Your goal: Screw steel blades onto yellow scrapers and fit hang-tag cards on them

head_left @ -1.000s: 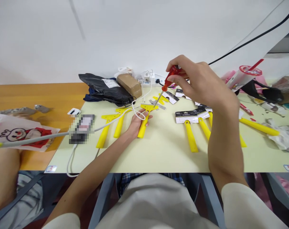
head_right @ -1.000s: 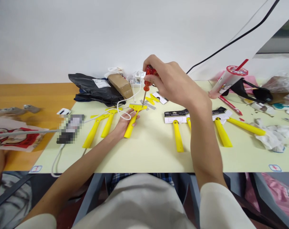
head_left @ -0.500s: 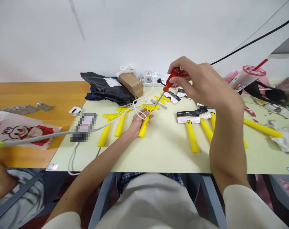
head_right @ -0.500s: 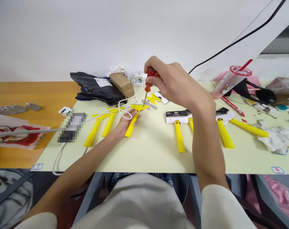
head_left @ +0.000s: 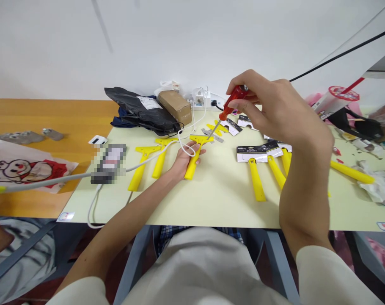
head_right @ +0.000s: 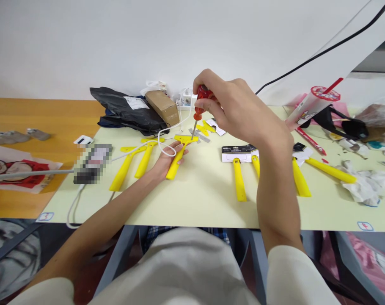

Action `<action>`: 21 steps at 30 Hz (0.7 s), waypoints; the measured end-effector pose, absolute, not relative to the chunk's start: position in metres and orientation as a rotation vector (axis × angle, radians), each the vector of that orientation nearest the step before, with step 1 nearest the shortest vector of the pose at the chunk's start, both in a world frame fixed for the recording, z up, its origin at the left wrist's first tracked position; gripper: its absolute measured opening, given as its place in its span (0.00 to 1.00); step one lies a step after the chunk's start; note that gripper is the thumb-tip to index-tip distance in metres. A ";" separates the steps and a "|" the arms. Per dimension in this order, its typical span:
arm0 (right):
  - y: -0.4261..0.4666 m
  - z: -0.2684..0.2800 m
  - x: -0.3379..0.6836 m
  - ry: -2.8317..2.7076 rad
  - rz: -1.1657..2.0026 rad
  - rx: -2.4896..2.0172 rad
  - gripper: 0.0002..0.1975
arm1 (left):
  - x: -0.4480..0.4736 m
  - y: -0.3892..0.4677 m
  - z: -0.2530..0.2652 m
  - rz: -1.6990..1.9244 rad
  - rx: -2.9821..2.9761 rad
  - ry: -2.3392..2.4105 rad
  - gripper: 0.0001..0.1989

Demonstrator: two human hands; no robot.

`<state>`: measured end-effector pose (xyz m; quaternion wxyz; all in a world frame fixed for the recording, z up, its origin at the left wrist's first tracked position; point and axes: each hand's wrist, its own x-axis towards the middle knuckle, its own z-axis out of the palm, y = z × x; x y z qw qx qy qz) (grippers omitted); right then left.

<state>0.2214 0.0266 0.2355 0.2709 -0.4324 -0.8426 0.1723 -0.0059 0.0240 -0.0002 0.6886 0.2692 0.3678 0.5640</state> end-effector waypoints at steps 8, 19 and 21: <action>0.030 0.234 0.227 -2.206 0.461 -1.181 0.26 | -0.004 0.022 0.006 1.266 0.599 0.832 0.25; 0.042 0.229 0.242 -2.169 0.413 -1.172 0.28 | -0.003 0.020 0.011 1.261 0.597 0.833 0.24; 0.040 0.230 0.241 -2.164 0.410 -1.174 0.29 | -0.002 0.020 0.011 1.268 0.592 0.837 0.24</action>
